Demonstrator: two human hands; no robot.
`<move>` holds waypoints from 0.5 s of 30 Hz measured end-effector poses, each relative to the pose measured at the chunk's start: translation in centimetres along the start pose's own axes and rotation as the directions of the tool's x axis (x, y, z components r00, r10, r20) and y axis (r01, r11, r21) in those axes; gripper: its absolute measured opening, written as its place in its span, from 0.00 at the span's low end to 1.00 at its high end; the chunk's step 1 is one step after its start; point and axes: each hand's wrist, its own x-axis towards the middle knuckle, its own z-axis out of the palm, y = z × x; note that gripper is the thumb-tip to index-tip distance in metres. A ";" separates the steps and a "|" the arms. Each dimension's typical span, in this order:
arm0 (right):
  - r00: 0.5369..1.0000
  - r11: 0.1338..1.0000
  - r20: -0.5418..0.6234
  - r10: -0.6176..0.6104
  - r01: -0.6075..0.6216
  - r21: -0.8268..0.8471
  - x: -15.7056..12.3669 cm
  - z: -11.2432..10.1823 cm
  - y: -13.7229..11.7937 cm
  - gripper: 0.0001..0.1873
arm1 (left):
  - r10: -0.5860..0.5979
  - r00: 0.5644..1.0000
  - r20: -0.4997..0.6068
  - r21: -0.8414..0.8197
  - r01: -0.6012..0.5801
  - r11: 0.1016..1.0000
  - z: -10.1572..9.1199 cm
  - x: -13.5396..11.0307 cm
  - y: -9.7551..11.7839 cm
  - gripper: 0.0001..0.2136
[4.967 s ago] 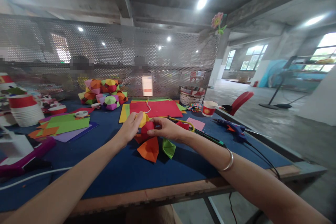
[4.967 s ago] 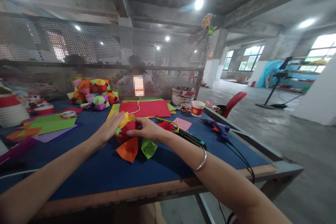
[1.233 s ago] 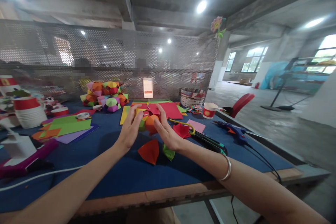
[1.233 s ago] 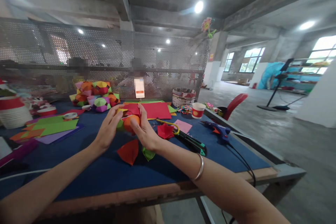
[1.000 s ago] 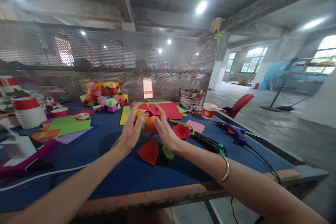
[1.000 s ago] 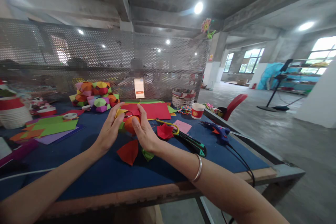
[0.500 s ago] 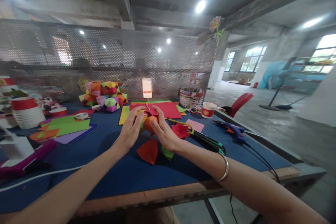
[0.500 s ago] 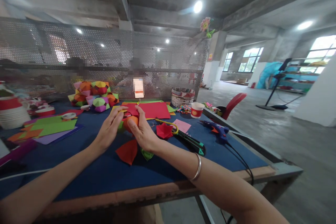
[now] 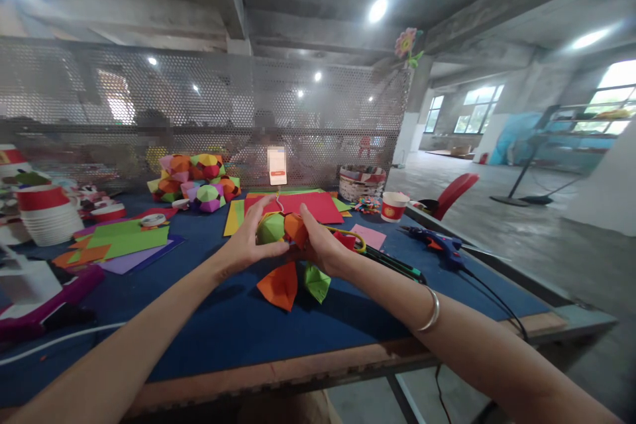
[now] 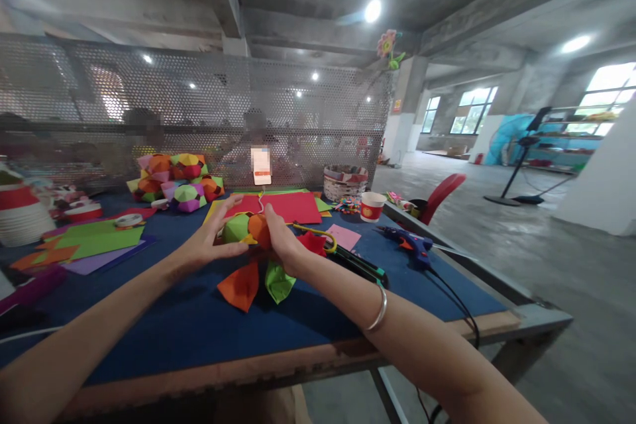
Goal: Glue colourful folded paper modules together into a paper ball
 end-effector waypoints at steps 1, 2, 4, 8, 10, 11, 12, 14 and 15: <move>0.995 0.993 -0.022 0.099 -0.097 0.071 -0.2 0.1 -0.5 0.36 | 0.005 0.999 0.034 0.004 -0.005 1.000 -0.2 0.0 0.3 0.44; 0.983 0.978 -0.042 0.178 -0.172 0.121 -0.4 0.2 -1.1 0.36 | 0.001 0.998 0.058 0.015 -0.002 1.000 -0.4 0.0 0.6 0.44; 0.959 0.949 -0.063 0.277 -0.263 0.172 -0.7 0.3 -2.1 0.37 | -0.030 0.997 0.070 0.046 0.027 0.999 -0.5 0.1 0.9 0.40; 0.940 0.928 0.003 0.342 -0.338 0.156 -0.9 0.0 -3.0 0.42 | -0.139 0.990 0.011 0.052 0.138 0.989 -0.7 0.5 0.9 0.33; 0.940 0.933 0.024 0.340 -0.340 0.119 -0.7 -0.4 -2.9 0.44 | -0.254 0.967 -0.010 0.007 0.254 0.967 -0.9 0.7 0.9 0.30; 0.942 0.937 0.028 0.334 -0.336 0.099 -0.6 -0.7 -2.8 0.45 | -0.327 0.945 -0.014 -0.027 0.326 0.945 -1.1 0.8 1.0 0.29; 0.944 0.941 0.027 0.329 -0.330 0.081 -0.4 -1.0 -2.6 0.46 | -0.401 0.916 -0.013 -0.062 0.400 0.915 -1.2 0.8 1.3 0.28; 0.949 0.948 0.019 0.313 -0.314 0.049 0.0 -1.5 -2.2 0.45 | -0.529 0.849 0.003 -0.117 0.526 0.842 -1.6 0.8 2.1 0.28; 0.952 0.951 0.014 0.307 -0.307 0.030 0.2 -1.7 -2.0 0.45 | -0.576 0.817 0.012 -0.130 0.573 0.809 -1.8 0.8 2.5 0.29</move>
